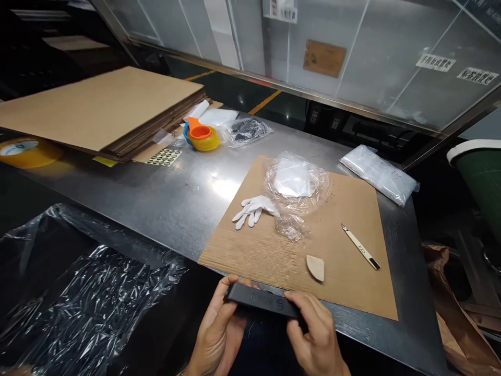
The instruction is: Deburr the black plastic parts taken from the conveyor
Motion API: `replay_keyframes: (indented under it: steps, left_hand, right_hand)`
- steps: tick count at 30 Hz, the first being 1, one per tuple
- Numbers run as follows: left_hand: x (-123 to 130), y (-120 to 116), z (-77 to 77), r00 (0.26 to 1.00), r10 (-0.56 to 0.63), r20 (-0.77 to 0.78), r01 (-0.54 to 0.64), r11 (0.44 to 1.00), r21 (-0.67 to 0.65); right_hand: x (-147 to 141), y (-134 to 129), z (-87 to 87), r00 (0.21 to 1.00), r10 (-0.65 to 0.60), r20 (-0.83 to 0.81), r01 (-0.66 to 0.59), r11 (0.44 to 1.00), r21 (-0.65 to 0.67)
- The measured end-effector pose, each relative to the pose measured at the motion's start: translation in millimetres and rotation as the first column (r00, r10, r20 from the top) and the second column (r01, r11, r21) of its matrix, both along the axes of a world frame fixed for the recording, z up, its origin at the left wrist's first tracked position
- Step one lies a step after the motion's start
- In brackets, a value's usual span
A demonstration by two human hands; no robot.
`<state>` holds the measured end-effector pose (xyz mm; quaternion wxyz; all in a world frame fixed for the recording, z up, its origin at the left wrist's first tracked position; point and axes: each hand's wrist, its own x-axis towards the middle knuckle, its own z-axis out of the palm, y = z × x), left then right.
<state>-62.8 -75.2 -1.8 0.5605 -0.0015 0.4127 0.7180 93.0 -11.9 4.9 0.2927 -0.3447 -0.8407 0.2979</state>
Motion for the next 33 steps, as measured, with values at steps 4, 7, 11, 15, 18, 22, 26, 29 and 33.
replay_keyframes:
  steps: [4,7,11,15,18,22,26,29,33]
  left_hand:
    - [-7,-10,-2.7,0.965,-0.178,-0.195,0.18,0.984,-0.005]
    - [-9,-13,-4.7,0.911,-0.251,-0.328,0.261,0.965,-0.013]
    - [-12,-13,0.5,0.865,-0.276,-0.419,0.305,0.952,0.003]
    - [-14,-12,5.3,0.853,-0.273,-0.445,0.312,0.95,0.014]
    - [-15,-14,1.3,0.847,-0.283,-0.45,0.321,0.947,0.01]
    - [-15,-19,-7.1,0.843,-0.305,-0.443,0.341,0.94,0.001]
    - [-17,-20,-5.7,0.848,-0.286,-0.446,0.316,0.949,-0.006]
    - [-18,-19,1.1,0.866,-0.273,-0.419,0.283,0.958,-0.04]
    - [-20,-18,6.1,0.881,-0.254,-0.4,0.262,0.964,-0.036]
  right_hand:
    - [12,11,5.2,1.0,-0.008,-0.012,0.009,0.995,0.097]
    - [12,16,9.1,1.0,-0.004,-0.02,0.007,0.987,0.159]
    - [10,20,10.1,1.0,0.005,-0.01,-0.004,0.987,0.161]
    - [6,23,10.3,1.0,0.013,-0.014,-0.011,0.991,0.136]
    - [2,27,11.3,1.0,0.014,-0.003,-0.014,0.996,0.083]
    - [-4,33,12.5,1.0,-0.016,0.016,0.016,1.0,-0.01]
    - [-9,38,12.0,1.0,0.009,0.015,-0.009,1.0,-0.018]
    - [-14,42,11.4,0.999,0.024,0.022,-0.024,1.0,-0.016]
    - [-21,46,11.5,0.999,0.026,0.036,-0.025,0.999,-0.031]
